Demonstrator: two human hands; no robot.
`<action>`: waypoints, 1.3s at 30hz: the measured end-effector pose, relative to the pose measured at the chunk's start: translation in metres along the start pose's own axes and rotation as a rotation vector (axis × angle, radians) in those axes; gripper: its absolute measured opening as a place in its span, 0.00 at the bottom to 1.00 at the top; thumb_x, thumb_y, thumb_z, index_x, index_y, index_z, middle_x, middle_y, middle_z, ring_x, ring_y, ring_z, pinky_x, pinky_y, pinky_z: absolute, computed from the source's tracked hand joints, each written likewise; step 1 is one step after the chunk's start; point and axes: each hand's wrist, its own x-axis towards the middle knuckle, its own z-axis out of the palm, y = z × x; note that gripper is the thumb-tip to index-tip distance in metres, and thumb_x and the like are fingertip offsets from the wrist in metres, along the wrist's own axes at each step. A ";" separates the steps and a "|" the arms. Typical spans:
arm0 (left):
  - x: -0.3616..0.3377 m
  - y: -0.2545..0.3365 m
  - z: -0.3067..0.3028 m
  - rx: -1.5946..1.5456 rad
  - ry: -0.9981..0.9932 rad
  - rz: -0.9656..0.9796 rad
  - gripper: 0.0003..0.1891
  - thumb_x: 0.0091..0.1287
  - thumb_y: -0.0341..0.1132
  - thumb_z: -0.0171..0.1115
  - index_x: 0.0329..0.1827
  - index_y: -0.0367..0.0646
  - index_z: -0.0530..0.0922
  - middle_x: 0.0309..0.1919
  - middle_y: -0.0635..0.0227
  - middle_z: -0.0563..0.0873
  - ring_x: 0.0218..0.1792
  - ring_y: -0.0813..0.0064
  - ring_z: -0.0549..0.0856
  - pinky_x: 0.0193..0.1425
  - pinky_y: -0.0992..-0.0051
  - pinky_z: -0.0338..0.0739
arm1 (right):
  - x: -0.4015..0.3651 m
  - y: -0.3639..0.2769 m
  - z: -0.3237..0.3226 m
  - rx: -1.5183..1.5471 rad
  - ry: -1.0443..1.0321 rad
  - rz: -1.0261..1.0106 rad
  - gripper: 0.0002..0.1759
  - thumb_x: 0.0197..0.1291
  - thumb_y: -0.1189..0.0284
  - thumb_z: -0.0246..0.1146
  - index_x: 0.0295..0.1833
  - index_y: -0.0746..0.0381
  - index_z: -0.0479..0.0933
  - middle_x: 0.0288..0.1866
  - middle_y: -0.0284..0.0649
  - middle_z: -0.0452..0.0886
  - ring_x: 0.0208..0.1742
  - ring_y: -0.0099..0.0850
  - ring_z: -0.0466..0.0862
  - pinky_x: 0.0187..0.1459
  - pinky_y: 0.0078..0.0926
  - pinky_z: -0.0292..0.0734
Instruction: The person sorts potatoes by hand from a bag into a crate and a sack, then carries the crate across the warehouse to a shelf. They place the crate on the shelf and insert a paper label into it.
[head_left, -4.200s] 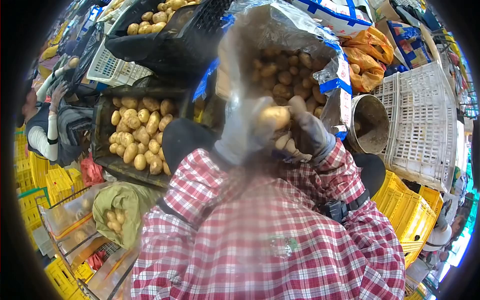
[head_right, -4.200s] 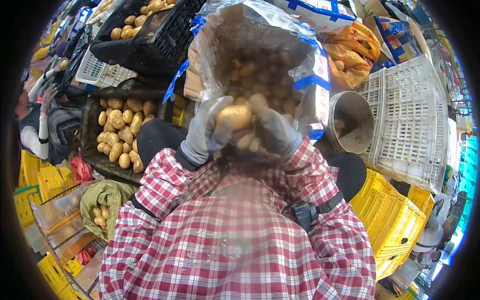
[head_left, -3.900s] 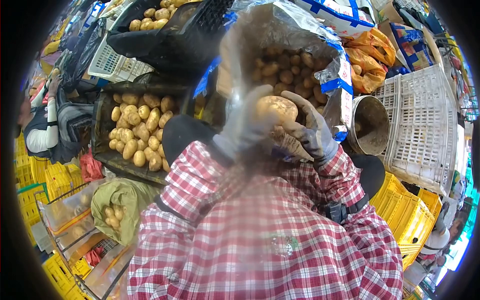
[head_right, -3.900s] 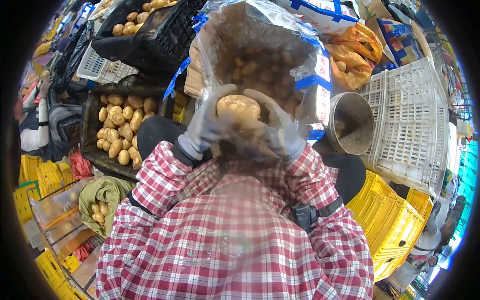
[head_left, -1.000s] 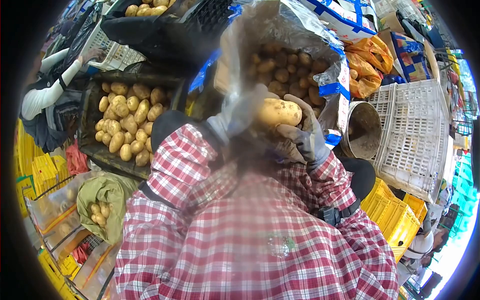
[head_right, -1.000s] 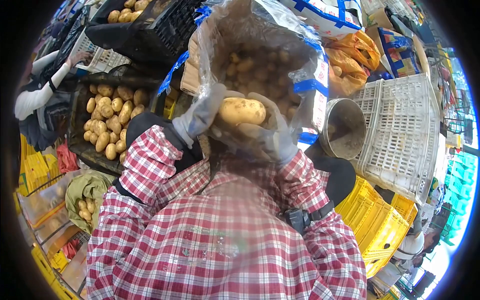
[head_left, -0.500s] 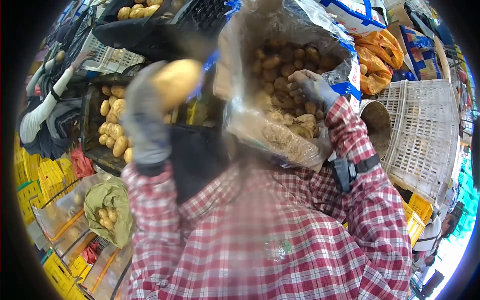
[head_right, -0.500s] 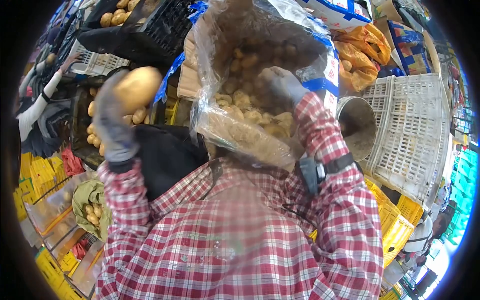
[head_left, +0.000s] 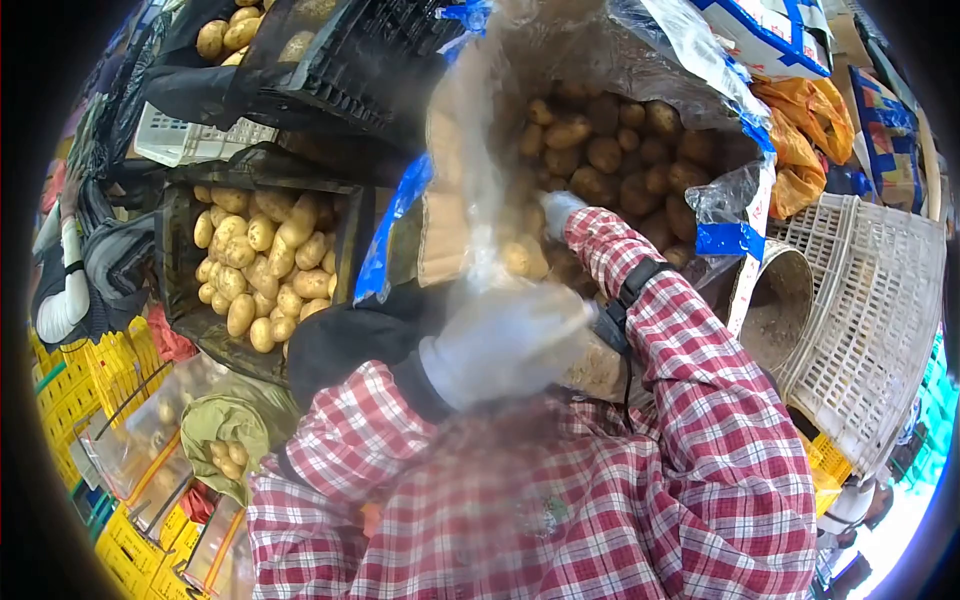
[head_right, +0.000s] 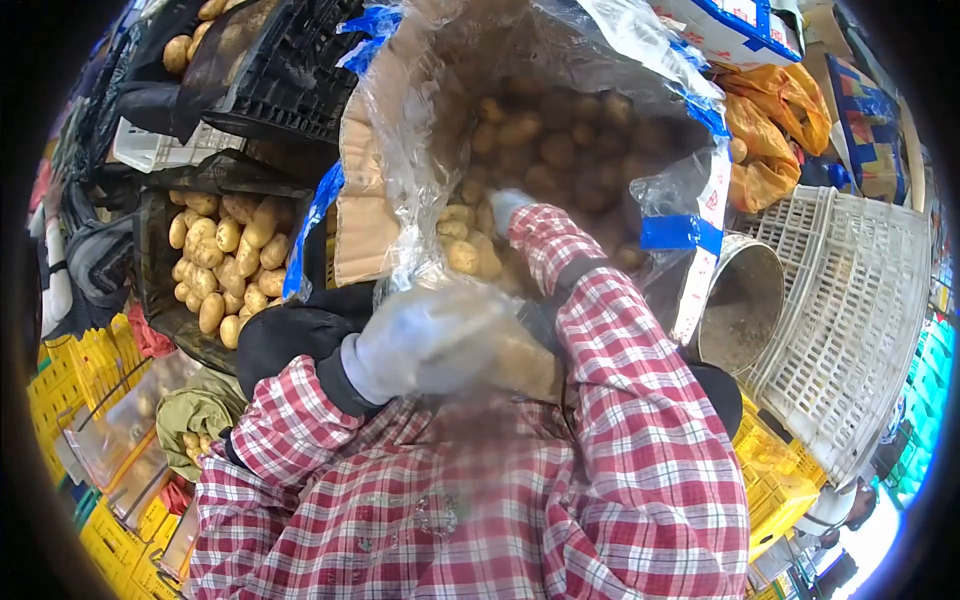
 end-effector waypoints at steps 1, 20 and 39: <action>0.003 -0.005 -0.003 -0.008 0.091 -0.073 0.22 0.59 0.28 0.64 0.59 0.41 0.78 0.49 0.53 0.84 0.47 0.56 0.85 0.53 0.66 0.80 | -0.001 -0.002 -0.004 -0.003 -0.042 0.008 0.48 0.43 0.70 0.75 0.73 0.59 0.62 0.66 0.53 0.72 0.68 0.48 0.72 0.65 0.40 0.71; 0.029 -0.004 0.007 0.084 0.516 0.282 0.24 0.71 0.38 0.61 0.68 0.41 0.70 0.61 0.51 0.75 0.63 0.58 0.74 0.70 0.63 0.66 | -0.261 -0.050 -0.063 1.308 0.642 -0.434 0.42 0.50 0.73 0.75 0.69 0.65 0.63 0.64 0.43 0.73 0.62 0.31 0.76 0.60 0.29 0.76; -0.020 0.034 0.028 -0.481 0.156 -0.006 0.22 0.73 0.40 0.54 0.66 0.38 0.70 0.61 0.62 0.76 0.58 0.69 0.78 0.56 0.70 0.78 | -0.292 -0.055 -0.006 1.282 0.539 -0.555 0.27 0.65 0.68 0.62 0.67 0.66 0.67 0.61 0.44 0.76 0.58 0.33 0.80 0.53 0.28 0.78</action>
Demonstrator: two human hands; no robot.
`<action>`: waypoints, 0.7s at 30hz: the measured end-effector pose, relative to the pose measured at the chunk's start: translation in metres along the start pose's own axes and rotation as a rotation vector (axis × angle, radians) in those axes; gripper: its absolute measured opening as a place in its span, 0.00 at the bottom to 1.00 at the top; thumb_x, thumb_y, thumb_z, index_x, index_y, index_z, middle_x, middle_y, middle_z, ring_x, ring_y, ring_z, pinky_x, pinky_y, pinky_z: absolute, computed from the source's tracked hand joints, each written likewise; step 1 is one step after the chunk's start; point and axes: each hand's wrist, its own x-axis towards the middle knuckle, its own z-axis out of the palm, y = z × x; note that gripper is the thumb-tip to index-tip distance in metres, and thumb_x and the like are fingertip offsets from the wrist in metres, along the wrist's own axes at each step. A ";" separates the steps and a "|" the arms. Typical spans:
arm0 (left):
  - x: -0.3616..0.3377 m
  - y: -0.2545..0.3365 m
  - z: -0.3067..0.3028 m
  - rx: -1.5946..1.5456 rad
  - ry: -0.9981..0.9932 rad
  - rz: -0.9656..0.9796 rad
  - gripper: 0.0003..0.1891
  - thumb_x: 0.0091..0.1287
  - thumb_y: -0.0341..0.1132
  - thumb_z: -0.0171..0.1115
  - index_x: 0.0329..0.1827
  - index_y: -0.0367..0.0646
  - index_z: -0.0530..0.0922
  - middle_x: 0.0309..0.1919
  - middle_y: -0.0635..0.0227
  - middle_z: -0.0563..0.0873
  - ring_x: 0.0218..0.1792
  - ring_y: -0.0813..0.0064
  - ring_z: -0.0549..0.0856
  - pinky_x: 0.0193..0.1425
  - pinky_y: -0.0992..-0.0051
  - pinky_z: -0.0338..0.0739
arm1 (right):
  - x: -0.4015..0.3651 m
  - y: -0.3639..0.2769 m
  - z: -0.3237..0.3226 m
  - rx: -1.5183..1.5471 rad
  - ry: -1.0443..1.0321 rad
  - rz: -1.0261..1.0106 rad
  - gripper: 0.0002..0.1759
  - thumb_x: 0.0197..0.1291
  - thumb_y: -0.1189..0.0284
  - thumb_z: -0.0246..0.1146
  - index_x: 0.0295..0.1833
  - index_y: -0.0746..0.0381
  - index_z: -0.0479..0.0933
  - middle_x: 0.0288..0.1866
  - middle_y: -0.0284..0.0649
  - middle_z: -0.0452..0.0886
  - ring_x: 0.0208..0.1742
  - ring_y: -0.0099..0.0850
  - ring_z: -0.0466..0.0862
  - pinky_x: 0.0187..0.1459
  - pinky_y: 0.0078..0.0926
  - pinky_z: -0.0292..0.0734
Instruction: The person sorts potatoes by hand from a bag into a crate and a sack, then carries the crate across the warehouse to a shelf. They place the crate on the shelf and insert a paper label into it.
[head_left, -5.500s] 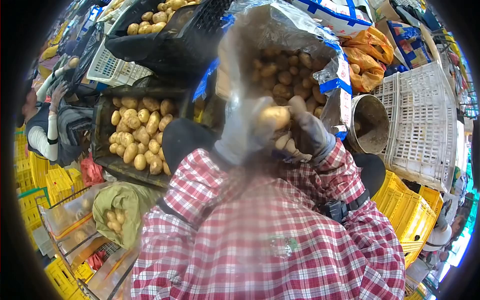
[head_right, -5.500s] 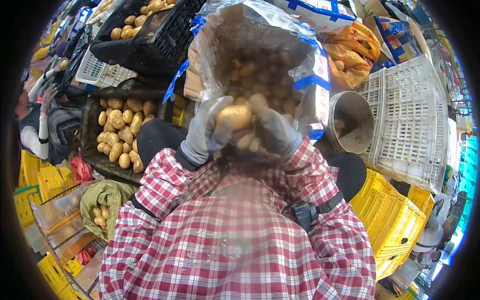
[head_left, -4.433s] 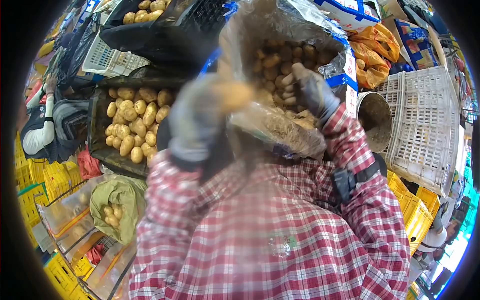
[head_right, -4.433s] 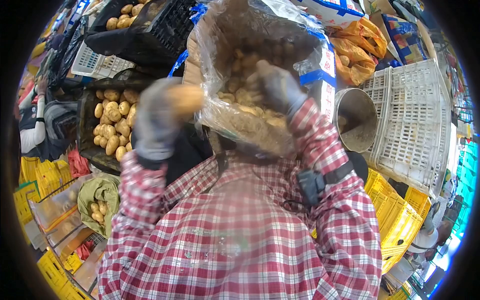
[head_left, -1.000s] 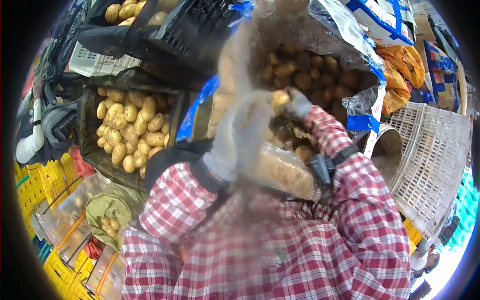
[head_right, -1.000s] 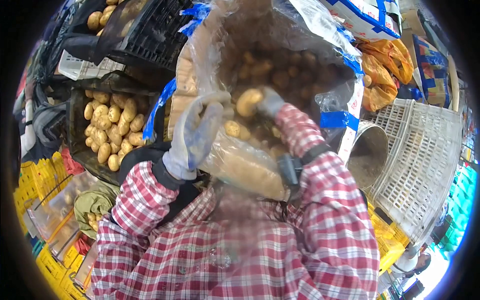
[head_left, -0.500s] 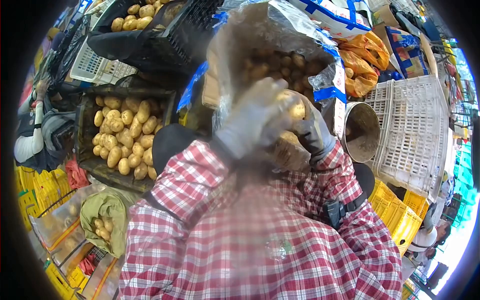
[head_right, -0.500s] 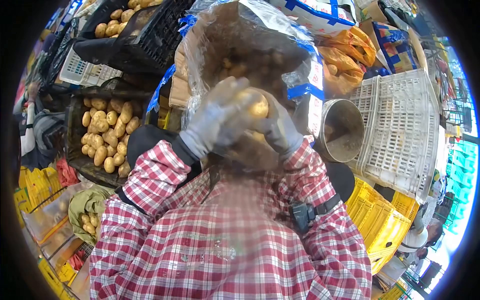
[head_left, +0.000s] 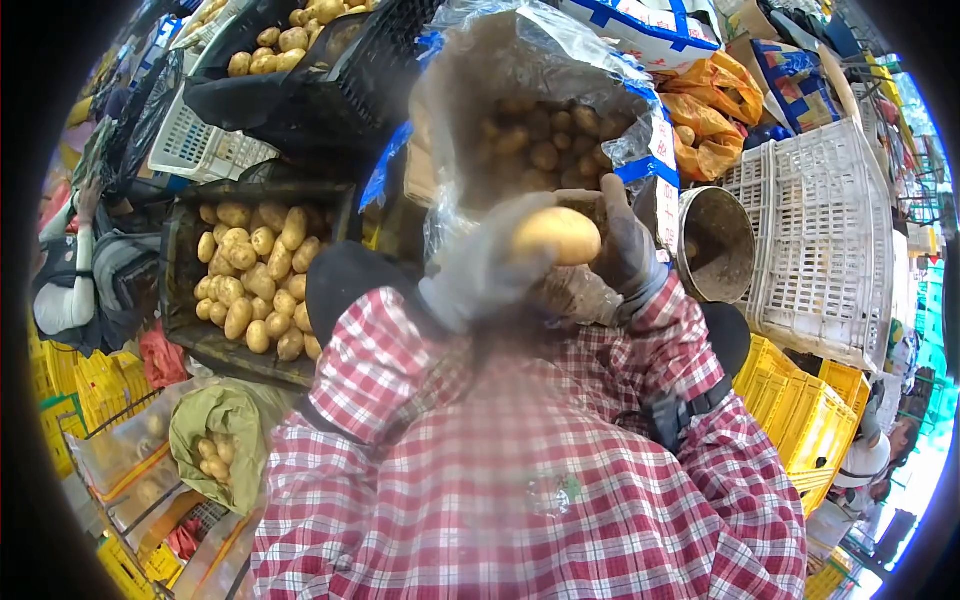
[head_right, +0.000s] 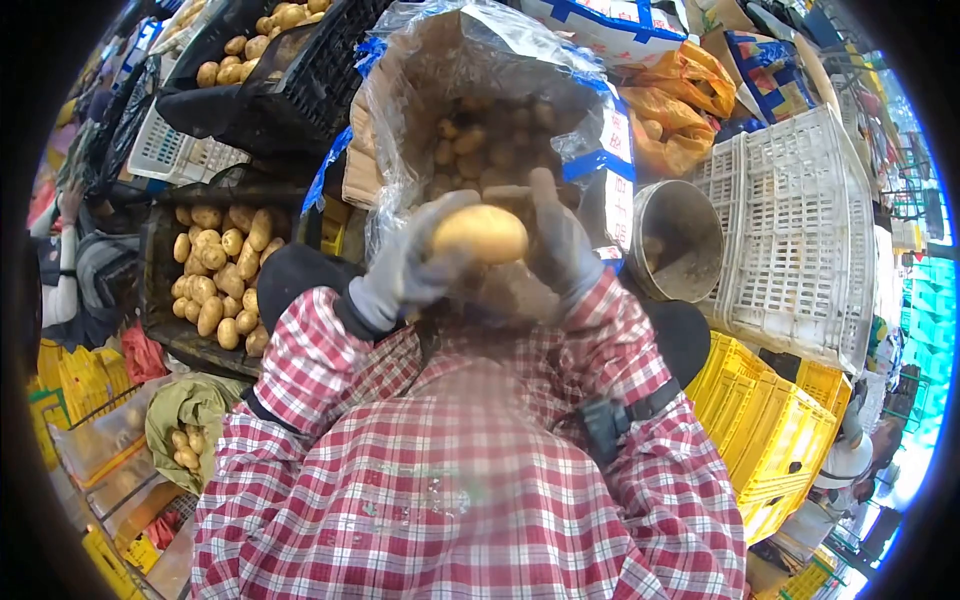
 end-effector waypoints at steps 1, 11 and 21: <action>-0.001 -0.002 -0.001 0.326 -0.028 0.243 0.24 0.71 0.36 0.55 0.68 0.37 0.68 0.63 0.60 0.74 0.62 0.66 0.75 0.63 0.67 0.74 | 0.005 0.007 -0.006 0.319 -0.020 0.136 0.26 0.69 0.65 0.58 0.67 0.67 0.66 0.61 0.45 0.76 0.57 0.33 0.80 0.50 0.28 0.80; -0.005 -0.038 -0.006 -0.321 0.332 -0.070 0.18 0.75 0.35 0.54 0.64 0.36 0.73 0.60 0.61 0.75 0.58 0.74 0.76 0.64 0.74 0.71 | -0.012 -0.016 0.017 0.114 0.079 0.064 0.43 0.60 0.54 0.68 0.73 0.65 0.60 0.65 0.44 0.73 0.58 0.30 0.77 0.50 0.25 0.79; -0.048 0.043 -0.130 -0.064 0.847 -0.026 0.19 0.71 0.38 0.55 0.58 0.32 0.76 0.53 0.57 0.83 0.55 0.64 0.82 0.61 0.65 0.77 | 0.081 0.035 -0.066 -0.562 0.141 0.070 0.24 0.70 0.60 0.58 0.65 0.64 0.72 0.57 0.39 0.80 0.58 0.27 0.78 0.59 0.24 0.73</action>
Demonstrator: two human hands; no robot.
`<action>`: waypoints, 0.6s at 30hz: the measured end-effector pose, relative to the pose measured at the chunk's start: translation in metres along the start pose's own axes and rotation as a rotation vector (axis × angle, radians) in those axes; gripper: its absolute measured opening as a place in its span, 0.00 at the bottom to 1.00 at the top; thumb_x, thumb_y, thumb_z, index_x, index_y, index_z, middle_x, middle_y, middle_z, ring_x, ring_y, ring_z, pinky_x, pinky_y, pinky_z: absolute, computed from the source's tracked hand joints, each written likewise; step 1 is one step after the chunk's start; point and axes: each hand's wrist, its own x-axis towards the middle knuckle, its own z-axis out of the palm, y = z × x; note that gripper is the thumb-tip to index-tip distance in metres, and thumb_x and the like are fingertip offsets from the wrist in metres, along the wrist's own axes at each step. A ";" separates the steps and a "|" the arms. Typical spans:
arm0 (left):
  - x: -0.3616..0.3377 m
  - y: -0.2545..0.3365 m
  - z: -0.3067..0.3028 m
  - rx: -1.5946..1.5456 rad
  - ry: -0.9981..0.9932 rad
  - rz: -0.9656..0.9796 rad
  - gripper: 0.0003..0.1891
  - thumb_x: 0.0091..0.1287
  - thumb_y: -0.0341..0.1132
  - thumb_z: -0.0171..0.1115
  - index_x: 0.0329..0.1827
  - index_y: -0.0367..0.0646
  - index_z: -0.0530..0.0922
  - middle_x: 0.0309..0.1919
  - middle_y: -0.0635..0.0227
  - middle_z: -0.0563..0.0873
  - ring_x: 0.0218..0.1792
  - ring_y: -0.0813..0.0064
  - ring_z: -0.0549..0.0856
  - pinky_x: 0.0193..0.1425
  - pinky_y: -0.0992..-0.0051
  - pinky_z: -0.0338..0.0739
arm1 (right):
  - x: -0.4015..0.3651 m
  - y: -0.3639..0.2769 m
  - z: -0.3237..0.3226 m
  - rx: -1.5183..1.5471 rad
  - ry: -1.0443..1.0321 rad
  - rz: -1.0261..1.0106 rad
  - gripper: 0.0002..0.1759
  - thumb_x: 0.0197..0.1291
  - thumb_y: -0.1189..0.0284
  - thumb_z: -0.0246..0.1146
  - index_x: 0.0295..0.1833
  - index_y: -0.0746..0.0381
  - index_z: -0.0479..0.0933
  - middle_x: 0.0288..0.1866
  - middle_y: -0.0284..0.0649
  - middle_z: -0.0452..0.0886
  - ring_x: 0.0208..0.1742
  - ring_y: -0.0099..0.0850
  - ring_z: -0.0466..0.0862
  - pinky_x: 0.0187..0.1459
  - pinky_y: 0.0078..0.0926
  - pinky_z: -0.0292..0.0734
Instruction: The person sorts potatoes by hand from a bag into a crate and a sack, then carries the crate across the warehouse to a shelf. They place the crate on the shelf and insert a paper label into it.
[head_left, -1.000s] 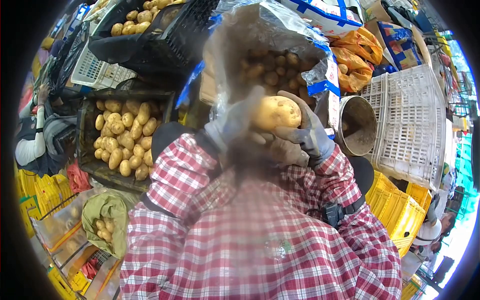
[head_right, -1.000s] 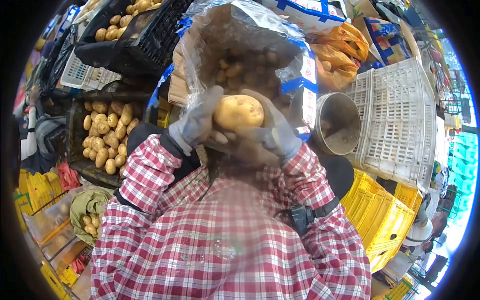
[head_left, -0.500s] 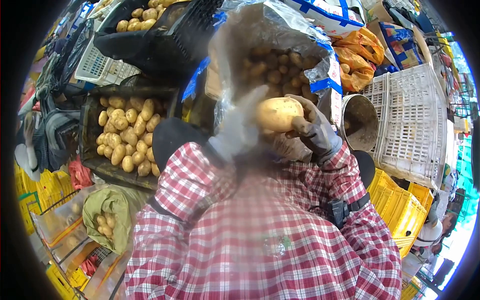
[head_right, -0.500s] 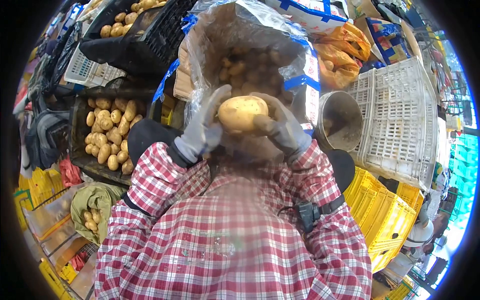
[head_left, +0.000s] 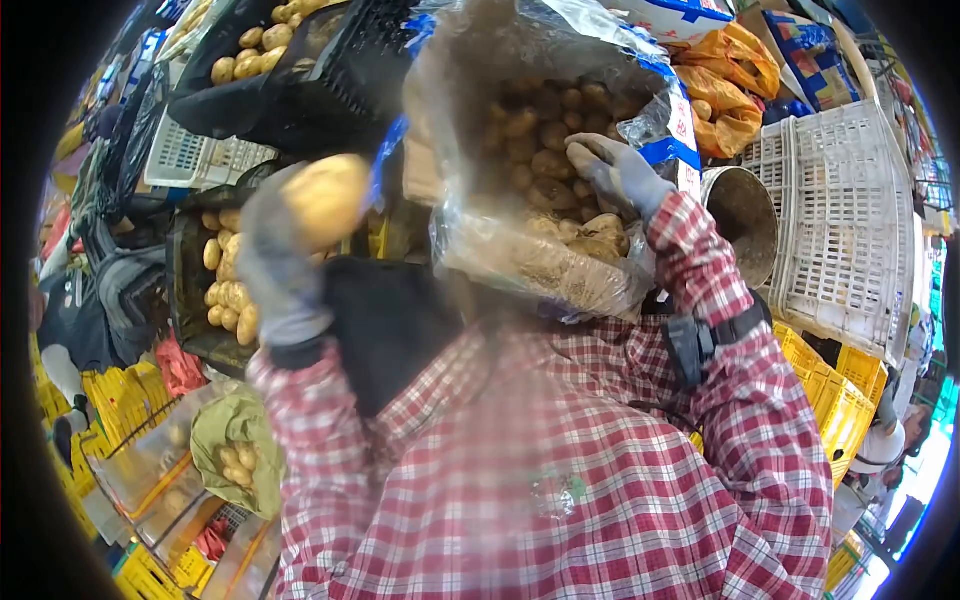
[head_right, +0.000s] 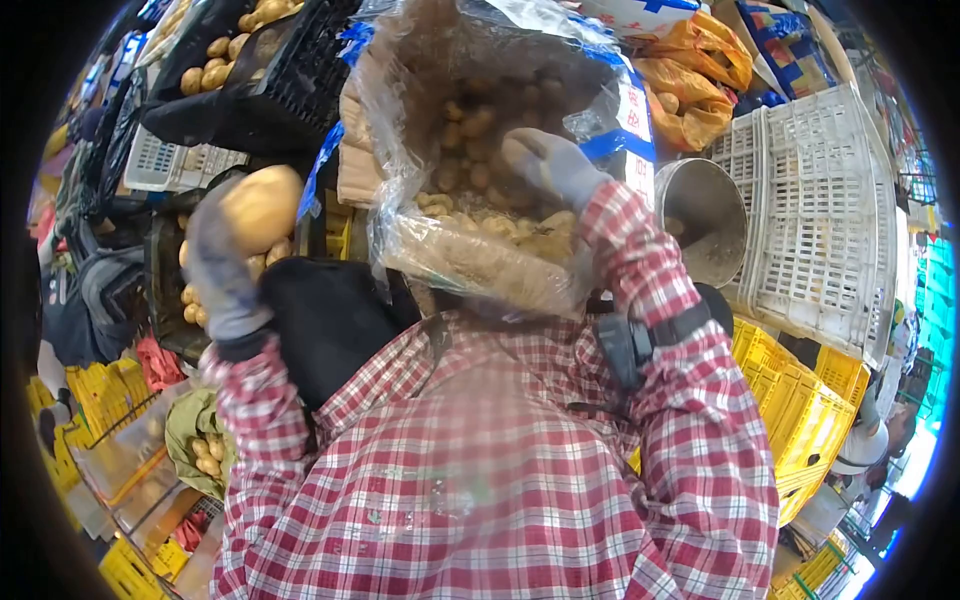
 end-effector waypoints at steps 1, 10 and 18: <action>0.010 0.002 -0.040 0.462 0.028 0.149 0.20 0.73 0.40 0.55 0.59 0.31 0.76 0.54 0.58 0.83 0.54 0.65 0.82 0.61 0.68 0.76 | 0.015 0.028 -0.001 -0.076 -0.022 0.051 0.25 0.69 0.61 0.59 0.65 0.64 0.72 0.57 0.40 0.81 0.58 0.28 0.78 0.59 0.25 0.73; 0.010 0.034 0.035 0.567 -0.104 0.187 0.18 0.72 0.36 0.57 0.57 0.30 0.77 0.54 0.54 0.82 0.56 0.65 0.80 0.62 0.69 0.73 | 0.075 0.091 0.051 -0.512 -0.556 0.289 0.30 0.59 0.56 0.62 0.63 0.63 0.75 0.62 0.49 0.78 0.63 0.45 0.77 0.63 0.37 0.71; 0.011 -0.047 0.119 0.661 -0.697 0.325 0.12 0.67 0.30 0.60 0.51 0.33 0.82 0.37 0.56 0.88 0.41 0.64 0.87 0.46 0.70 0.79 | 0.094 0.190 0.139 -0.298 -0.718 0.219 0.29 0.54 0.61 0.65 0.62 0.60 0.76 0.58 0.47 0.81 0.60 0.41 0.79 0.61 0.35 0.73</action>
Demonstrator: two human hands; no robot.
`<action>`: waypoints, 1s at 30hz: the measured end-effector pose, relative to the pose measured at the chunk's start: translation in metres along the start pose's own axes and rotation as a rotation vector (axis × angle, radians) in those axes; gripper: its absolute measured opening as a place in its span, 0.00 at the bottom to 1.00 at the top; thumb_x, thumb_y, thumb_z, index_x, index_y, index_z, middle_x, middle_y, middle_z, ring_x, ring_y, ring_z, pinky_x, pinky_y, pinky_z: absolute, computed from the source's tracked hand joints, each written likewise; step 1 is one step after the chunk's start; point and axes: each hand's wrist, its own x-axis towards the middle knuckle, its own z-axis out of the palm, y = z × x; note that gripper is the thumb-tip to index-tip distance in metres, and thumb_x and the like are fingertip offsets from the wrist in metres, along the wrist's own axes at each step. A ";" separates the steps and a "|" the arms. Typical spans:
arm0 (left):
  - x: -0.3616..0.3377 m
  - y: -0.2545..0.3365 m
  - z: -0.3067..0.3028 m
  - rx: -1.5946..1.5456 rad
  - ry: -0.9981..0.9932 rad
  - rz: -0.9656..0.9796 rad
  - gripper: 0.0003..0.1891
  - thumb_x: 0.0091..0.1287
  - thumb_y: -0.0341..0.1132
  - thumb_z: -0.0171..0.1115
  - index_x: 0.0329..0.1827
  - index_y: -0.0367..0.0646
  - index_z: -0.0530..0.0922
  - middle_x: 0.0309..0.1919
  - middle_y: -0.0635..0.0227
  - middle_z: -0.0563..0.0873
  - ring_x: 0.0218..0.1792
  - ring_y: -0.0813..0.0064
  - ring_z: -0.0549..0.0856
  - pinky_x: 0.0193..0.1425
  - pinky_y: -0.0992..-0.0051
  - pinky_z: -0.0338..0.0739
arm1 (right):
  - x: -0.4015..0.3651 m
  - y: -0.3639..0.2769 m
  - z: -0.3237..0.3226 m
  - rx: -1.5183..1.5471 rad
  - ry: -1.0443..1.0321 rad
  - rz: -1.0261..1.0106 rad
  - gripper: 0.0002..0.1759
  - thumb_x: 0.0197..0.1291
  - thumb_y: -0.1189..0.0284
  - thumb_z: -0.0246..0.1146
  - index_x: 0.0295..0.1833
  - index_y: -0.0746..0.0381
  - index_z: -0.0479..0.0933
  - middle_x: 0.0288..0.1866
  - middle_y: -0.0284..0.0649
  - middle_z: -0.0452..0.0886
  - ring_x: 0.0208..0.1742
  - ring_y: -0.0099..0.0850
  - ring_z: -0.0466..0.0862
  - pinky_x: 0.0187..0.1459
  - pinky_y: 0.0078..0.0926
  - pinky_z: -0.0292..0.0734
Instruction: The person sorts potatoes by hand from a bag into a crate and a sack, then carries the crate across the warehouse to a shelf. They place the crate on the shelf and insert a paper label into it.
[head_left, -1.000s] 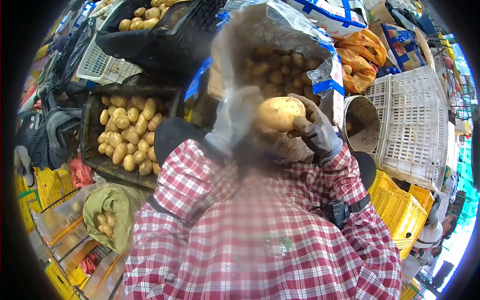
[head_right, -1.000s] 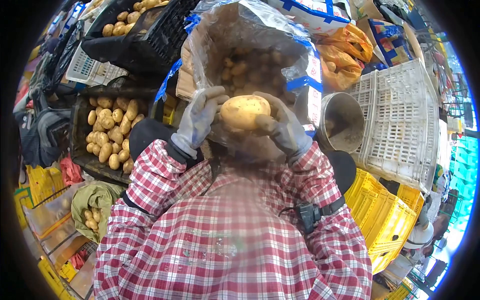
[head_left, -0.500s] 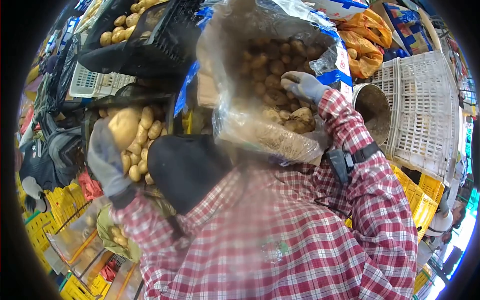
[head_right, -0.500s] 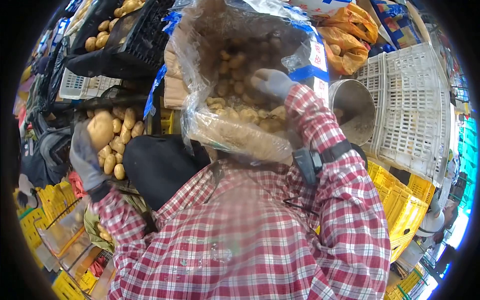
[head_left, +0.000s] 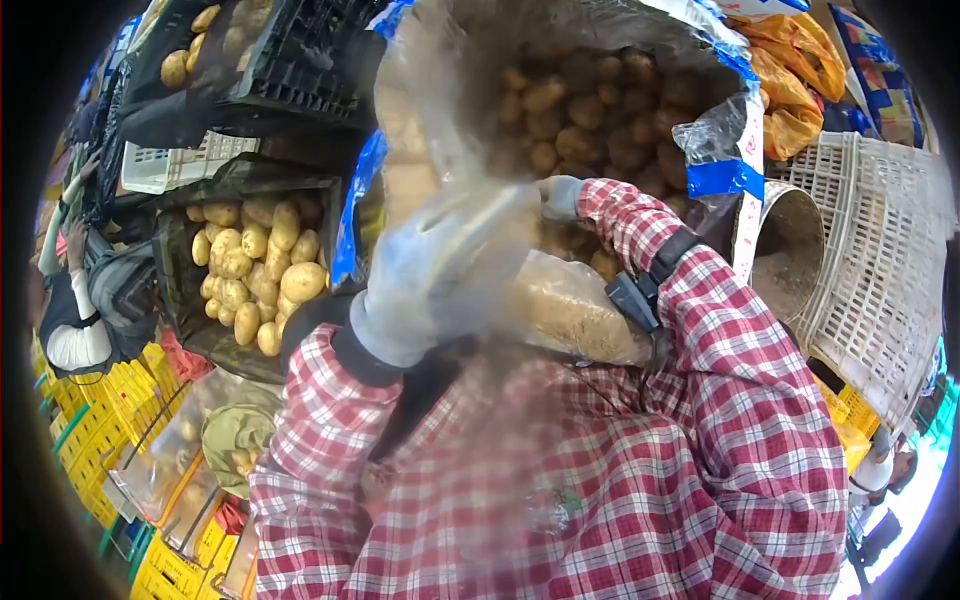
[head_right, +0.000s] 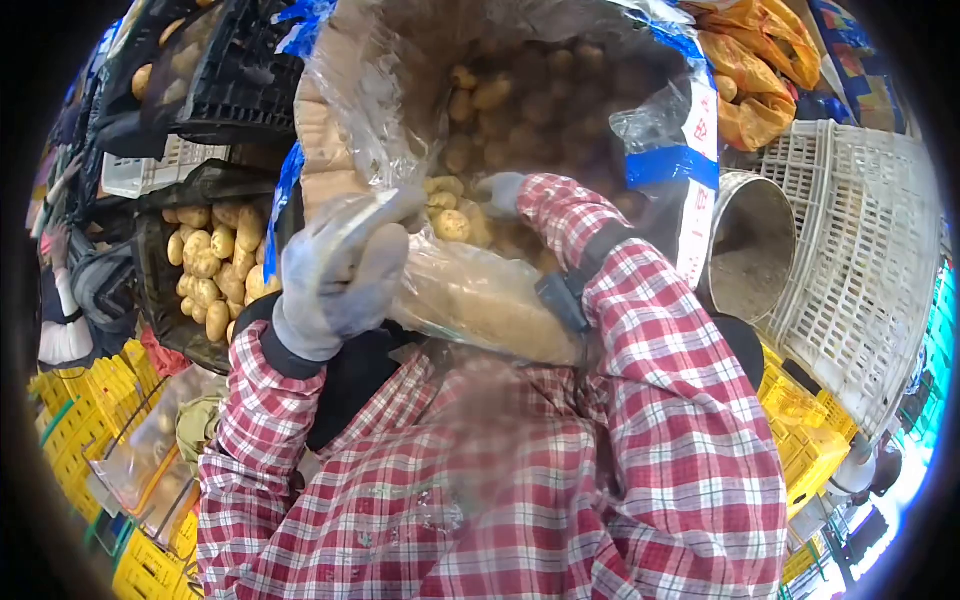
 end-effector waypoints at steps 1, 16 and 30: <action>0.001 -0.003 0.001 -0.003 0.003 -0.023 0.13 0.68 0.31 0.60 0.51 0.33 0.82 0.37 0.56 0.87 0.41 0.66 0.87 0.45 0.71 0.80 | 0.015 0.006 0.008 0.030 -0.020 -0.047 0.32 0.52 0.61 0.64 0.64 0.60 0.75 0.61 0.48 0.79 0.63 0.43 0.78 0.63 0.37 0.71; 0.001 -0.042 0.023 -0.466 0.298 -0.556 0.17 0.75 0.41 0.57 0.56 0.36 0.80 0.39 0.68 0.85 0.35 0.85 0.82 0.41 0.84 0.77 | -0.016 -0.061 0.011 0.084 -0.060 0.213 0.47 0.36 0.68 0.76 0.68 0.59 0.66 0.62 0.53 0.77 0.64 0.46 0.76 0.60 0.40 0.74; -0.013 -0.071 0.028 -0.254 0.320 -0.307 0.15 0.72 0.37 0.60 0.54 0.34 0.80 0.38 0.69 0.86 0.35 0.85 0.82 0.39 0.82 0.78 | -0.222 -0.148 -0.111 0.505 0.474 -0.515 0.48 0.43 0.65 0.79 0.68 0.66 0.63 0.61 0.43 0.74 0.62 0.31 0.74 0.66 0.29 0.67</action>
